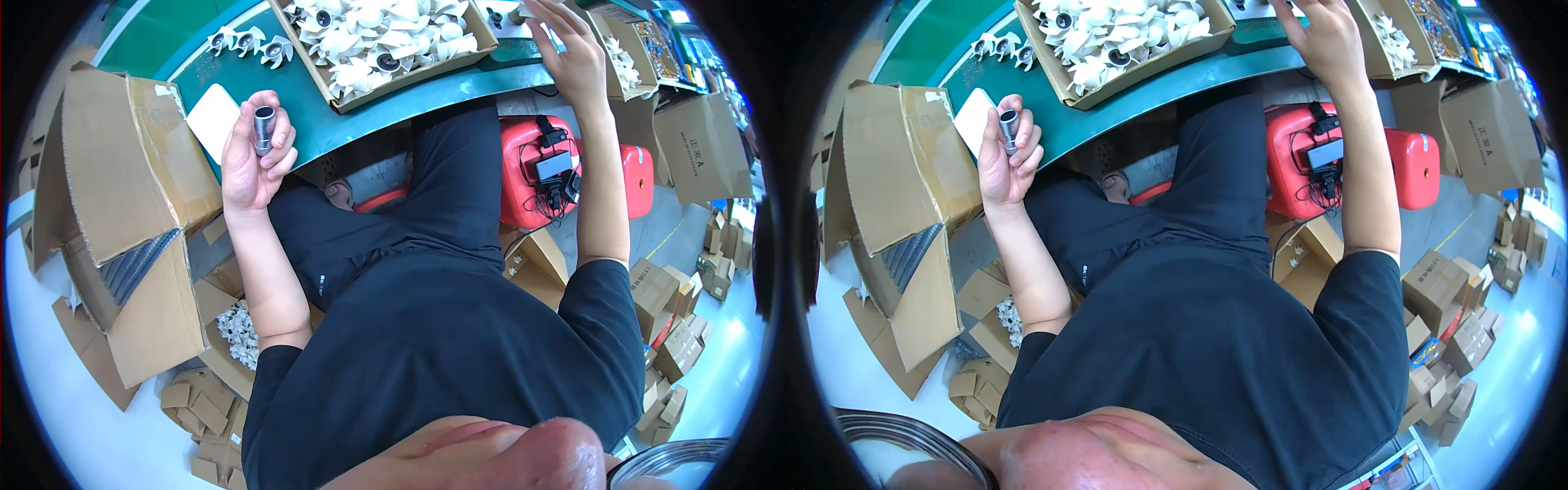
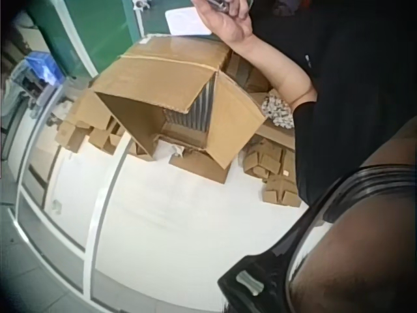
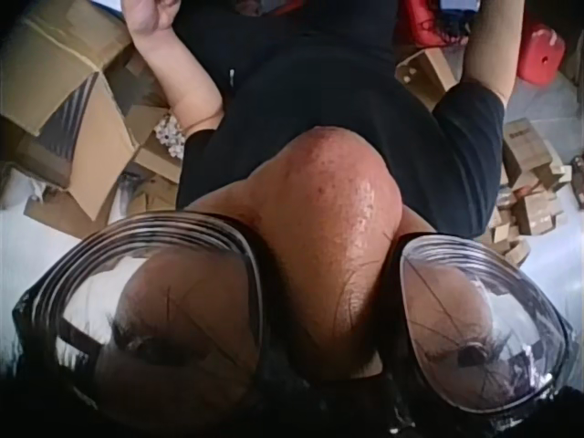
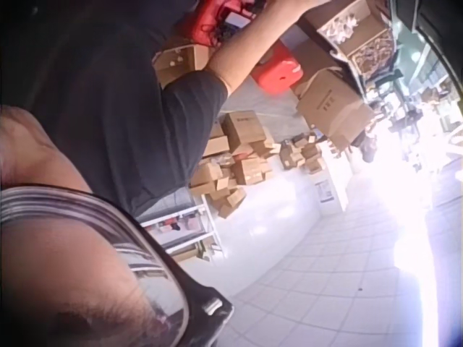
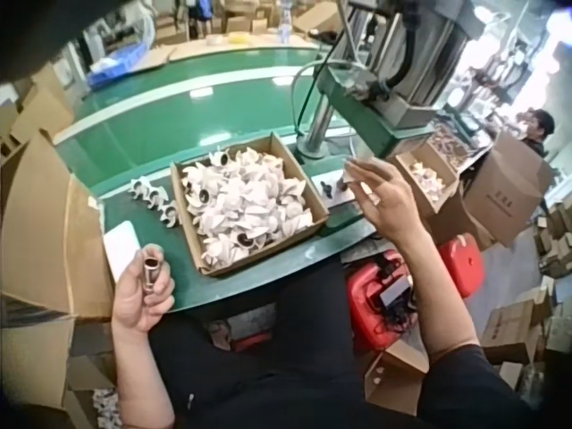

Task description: Assembling or inspecting small cylindrical components at a production station.

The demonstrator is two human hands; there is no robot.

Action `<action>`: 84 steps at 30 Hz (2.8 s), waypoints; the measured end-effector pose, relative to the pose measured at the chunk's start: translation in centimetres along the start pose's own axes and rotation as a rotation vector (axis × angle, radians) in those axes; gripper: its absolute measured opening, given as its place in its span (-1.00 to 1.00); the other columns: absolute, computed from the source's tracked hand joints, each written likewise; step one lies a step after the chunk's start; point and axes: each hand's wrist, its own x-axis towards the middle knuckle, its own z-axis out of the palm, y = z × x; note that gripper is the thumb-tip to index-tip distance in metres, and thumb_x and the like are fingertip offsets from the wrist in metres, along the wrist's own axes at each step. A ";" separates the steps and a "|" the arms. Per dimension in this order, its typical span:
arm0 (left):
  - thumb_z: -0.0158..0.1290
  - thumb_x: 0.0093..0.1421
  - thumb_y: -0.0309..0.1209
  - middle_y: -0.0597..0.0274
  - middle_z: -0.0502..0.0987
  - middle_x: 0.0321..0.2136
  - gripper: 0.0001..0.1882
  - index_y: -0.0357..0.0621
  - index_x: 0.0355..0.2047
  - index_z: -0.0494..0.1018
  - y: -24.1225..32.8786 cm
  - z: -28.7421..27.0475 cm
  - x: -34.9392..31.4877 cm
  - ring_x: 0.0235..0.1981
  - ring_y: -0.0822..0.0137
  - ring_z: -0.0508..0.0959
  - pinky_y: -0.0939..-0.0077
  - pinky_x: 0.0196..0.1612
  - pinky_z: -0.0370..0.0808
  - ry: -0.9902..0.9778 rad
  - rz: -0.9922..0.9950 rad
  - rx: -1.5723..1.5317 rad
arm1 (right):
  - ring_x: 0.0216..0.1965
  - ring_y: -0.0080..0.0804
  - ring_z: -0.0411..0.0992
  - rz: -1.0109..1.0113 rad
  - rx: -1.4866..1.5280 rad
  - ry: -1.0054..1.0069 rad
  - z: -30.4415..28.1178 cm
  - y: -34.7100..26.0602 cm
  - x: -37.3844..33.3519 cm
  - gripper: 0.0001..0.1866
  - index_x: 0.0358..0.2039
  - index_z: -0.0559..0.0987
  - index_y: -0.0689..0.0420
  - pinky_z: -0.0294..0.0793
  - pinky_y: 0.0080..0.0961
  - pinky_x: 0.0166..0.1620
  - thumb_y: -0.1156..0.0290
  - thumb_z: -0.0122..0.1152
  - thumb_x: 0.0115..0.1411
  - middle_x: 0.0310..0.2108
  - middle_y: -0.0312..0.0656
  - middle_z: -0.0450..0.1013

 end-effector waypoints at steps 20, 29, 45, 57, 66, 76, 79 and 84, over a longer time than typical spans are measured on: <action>-0.20 0.49 -0.10 0.28 0.35 -0.47 -0.61 -0.17 0.01 0.35 -0.2 -0.3 -0.3 -0.63 0.63 0.18 0.77 -0.65 0.16 -0.037 0.034 -0.012 | -0.18 -0.56 0.53 0.839 0.374 -0.234 6.9 11.3 -2.5 -0.67 -0.03 0.63 0.18 0.47 -0.60 -0.03 0.27 0.26 0.28 -0.20 -0.21 0.59; -0.16 0.48 -0.27 0.19 0.45 -0.20 -0.60 -0.28 0.18 0.32 0.2 1.9 -0.1 -0.45 0.53 0.28 0.61 -0.38 0.31 0.133 0.051 0.164 | -0.03 -0.38 0.48 0.470 0.750 0.371 6.3 2.3 -3.8 -0.60 -0.02 0.56 0.29 0.45 -0.46 0.03 0.44 0.41 0.15 -0.11 -0.15 0.56; -0.01 0.43 -0.25 0.21 0.51 -0.26 -0.62 -0.21 0.12 0.31 0.1 1.2 -0.6 -0.50 0.61 0.32 0.68 -0.45 0.32 0.056 -0.004 0.223 | -0.05 -0.10 0.49 -0.181 0.701 -0.072 3.5 -17.4 3.4 -0.55 -0.02 0.58 0.14 0.46 -0.30 0.01 0.42 0.44 0.05 -0.09 -0.10 0.53; 0.02 0.41 -0.25 0.20 0.48 -0.31 -0.63 -0.19 0.10 0.30 -0.2 1.1 -1.3 -0.51 0.57 0.29 0.64 -0.43 0.32 -0.010 0.013 0.272 | -0.21 -0.25 0.53 0.014 0.875 0.038 4.6 -16.2 2.0 -0.70 -0.14 0.64 0.17 0.51 -0.40 -0.12 0.51 0.39 0.07 -0.24 -0.13 0.55; -0.08 0.45 -0.25 0.15 0.46 -0.28 -0.61 -0.27 0.13 0.32 -0.2 1.8 -0.1 -0.52 0.57 0.28 0.66 -0.44 0.31 0.062 0.038 0.107 | -0.24 -0.19 0.57 0.541 0.259 0.208 3.3 -0.2 -1.6 -0.78 -0.24 0.67 0.25 0.55 -0.42 -0.13 0.39 0.32 0.15 -0.20 -0.06 0.57; -0.13 0.48 -0.22 0.21 0.45 -0.35 -0.56 -0.33 0.17 0.32 -0.2 0.7 0.0 -0.53 0.60 0.26 0.69 -0.48 0.27 0.056 0.056 0.121 | -0.23 -0.20 0.57 0.530 0.200 -0.048 1.6 6.7 -1.8 -0.75 -0.14 0.69 0.09 0.52 -0.39 -0.11 0.29 0.30 0.19 -0.20 -0.08 0.59; -0.15 0.49 -0.22 0.23 0.41 -0.39 -0.55 -0.33 0.19 0.31 0.0 0.9 -0.2 -0.52 0.60 0.25 0.68 -0.49 0.25 0.061 0.055 0.134 | -0.19 -0.10 0.57 0.591 -0.036 0.050 -0.5 14.6 -2.8 -0.71 -0.08 0.66 0.08 0.52 -0.33 -0.08 0.30 0.27 0.21 -0.19 -0.02 0.60; -0.20 0.50 -0.21 0.30 0.32 -0.48 -0.53 -0.35 0.20 0.30 -0.1 1.2 0.1 -0.49 0.56 0.22 0.66 -0.47 0.21 0.127 0.019 0.233 | -0.11 -0.09 0.57 0.687 -0.474 -0.458 0.1 24.6 -6.4 -0.61 0.02 0.59 0.13 0.53 -0.23 -0.02 0.27 0.23 0.21 -0.15 0.02 0.59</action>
